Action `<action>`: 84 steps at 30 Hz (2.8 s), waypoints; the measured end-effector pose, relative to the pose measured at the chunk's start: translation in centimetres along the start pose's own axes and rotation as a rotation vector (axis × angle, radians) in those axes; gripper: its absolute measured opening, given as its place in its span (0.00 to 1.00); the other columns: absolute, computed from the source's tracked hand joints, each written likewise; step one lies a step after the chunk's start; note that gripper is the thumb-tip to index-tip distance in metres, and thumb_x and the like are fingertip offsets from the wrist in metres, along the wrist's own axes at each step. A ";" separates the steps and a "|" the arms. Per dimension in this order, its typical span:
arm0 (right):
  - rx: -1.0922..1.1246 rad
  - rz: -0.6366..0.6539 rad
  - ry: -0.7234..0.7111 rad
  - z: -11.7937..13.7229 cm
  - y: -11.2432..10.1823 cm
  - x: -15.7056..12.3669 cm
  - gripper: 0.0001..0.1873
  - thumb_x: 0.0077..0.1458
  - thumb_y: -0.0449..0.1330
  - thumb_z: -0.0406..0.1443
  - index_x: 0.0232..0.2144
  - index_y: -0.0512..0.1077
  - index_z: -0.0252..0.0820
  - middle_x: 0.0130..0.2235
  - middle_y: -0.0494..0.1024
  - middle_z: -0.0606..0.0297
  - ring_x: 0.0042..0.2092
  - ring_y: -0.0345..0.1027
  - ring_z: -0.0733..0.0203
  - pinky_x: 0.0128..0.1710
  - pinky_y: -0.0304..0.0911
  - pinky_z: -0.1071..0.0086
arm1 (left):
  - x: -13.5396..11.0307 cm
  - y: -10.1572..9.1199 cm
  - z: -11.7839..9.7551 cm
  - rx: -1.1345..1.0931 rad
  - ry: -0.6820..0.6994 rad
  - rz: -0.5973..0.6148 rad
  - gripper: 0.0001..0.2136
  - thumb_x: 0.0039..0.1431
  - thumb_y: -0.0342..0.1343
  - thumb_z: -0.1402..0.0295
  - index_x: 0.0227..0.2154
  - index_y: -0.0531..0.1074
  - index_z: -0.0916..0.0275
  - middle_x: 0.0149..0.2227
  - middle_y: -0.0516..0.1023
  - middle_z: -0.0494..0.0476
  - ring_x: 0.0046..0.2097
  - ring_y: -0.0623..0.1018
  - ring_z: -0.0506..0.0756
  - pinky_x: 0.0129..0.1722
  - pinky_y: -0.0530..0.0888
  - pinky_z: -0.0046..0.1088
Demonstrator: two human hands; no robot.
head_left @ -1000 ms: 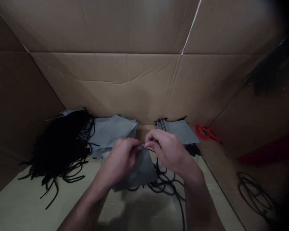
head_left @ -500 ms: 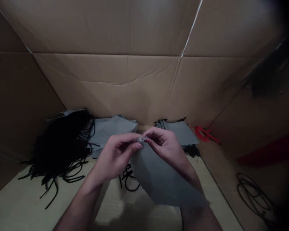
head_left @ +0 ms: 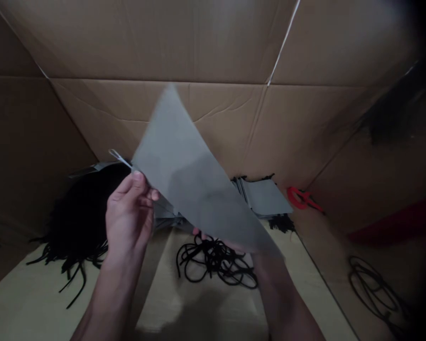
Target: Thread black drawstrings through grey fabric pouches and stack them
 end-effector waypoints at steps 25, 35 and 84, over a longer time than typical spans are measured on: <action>0.029 -0.248 -0.265 6.2 -6.0 -4.7 0.04 0.56 0.76 0.33 0.36 0.87 0.44 0.34 0.88 0.62 0.34 0.83 0.62 0.33 0.77 0.72 | 3.8 -7.5 -2.4 0.008 0.236 -0.382 0.10 0.62 0.59 0.84 0.28 0.74 0.66 0.32 0.73 0.47 0.32 0.75 0.44 0.41 0.81 0.22; -0.065 -0.509 -0.315 7.7 -9.1 -6.6 0.11 0.60 0.74 0.45 0.30 0.85 0.46 0.26 0.83 0.64 0.27 0.77 0.62 0.25 0.72 0.71 | 5.3 -10.2 -5.3 0.093 0.392 -0.406 0.15 0.60 0.58 0.87 0.23 0.63 0.65 0.26 0.63 0.44 0.27 0.63 0.44 0.40 0.81 0.23; -0.133 -0.396 -0.249 6.9 -9.0 -7.1 0.16 0.63 0.70 0.49 0.32 0.83 0.45 0.27 0.77 0.65 0.29 0.70 0.62 0.27 0.67 0.67 | 1.4 -2.3 -4.3 0.483 0.452 -0.031 0.09 0.62 0.68 0.74 0.26 0.78 0.65 0.24 0.72 0.47 0.25 0.78 0.48 0.27 0.79 0.20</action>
Point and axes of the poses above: each hand's wrist, its own x-axis towards the middle knuckle, its own y-axis out of the palm, z = x × y, the point moved 10 cm from there along x, towards the middle knuckle
